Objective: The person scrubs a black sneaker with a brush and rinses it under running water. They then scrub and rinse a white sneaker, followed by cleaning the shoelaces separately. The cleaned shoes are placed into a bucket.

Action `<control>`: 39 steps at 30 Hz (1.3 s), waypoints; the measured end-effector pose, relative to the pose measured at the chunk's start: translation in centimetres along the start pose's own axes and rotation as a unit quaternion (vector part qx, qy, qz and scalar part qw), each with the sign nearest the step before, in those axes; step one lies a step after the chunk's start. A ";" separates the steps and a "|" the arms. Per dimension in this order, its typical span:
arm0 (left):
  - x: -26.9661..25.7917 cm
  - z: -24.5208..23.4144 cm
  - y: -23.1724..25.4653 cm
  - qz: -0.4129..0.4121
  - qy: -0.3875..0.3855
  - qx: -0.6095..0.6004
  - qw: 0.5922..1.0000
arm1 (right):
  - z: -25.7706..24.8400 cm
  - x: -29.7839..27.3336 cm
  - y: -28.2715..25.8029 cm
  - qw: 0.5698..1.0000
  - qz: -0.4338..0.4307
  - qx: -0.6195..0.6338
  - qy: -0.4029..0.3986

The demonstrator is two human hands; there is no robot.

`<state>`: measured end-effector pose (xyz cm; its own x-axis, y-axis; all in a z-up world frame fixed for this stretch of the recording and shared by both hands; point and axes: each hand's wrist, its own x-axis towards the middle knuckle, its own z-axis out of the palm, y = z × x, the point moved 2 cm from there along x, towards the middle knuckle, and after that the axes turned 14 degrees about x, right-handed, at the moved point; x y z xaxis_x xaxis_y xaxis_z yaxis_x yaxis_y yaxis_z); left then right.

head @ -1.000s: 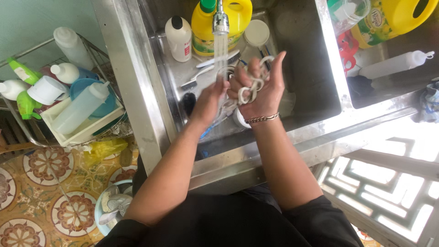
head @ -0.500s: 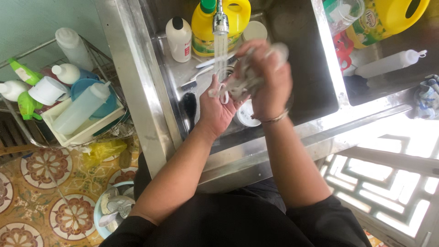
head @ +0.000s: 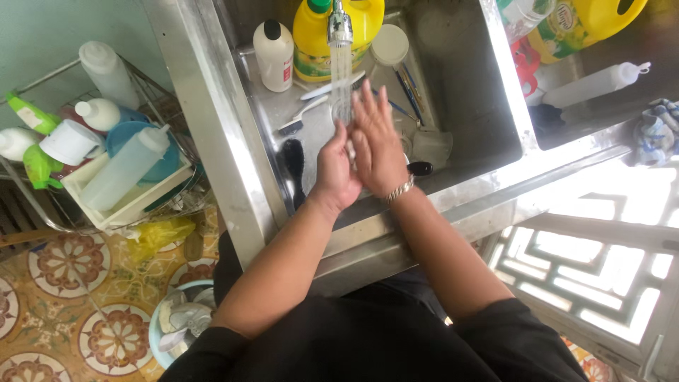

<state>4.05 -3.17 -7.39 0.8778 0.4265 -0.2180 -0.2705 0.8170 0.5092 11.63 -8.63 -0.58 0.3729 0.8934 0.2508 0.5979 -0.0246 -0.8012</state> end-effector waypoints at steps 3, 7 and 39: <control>0.0 0.4 0.8 0.055 -0.189 -0.178 0.964 | 1.8 -1.6 -2.3 1.000 -0.007 0.008 -0.028; -0.3 1.8 -0.3 -0.049 -0.156 -0.079 0.983 | 0.5 0.9 -2.4 0.994 -0.046 0.065 -0.072; -2.1 1.5 3.6 0.094 -0.244 -0.141 0.955 | 1.9 -0.1 -4.3 0.996 -0.058 0.007 -0.069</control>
<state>1.84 -1.73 -3.88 0.8647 0.4005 0.3033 -0.4763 0.8454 0.2417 7.66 -7.82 1.86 0.2002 0.9433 0.2648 0.6206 0.0870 -0.7793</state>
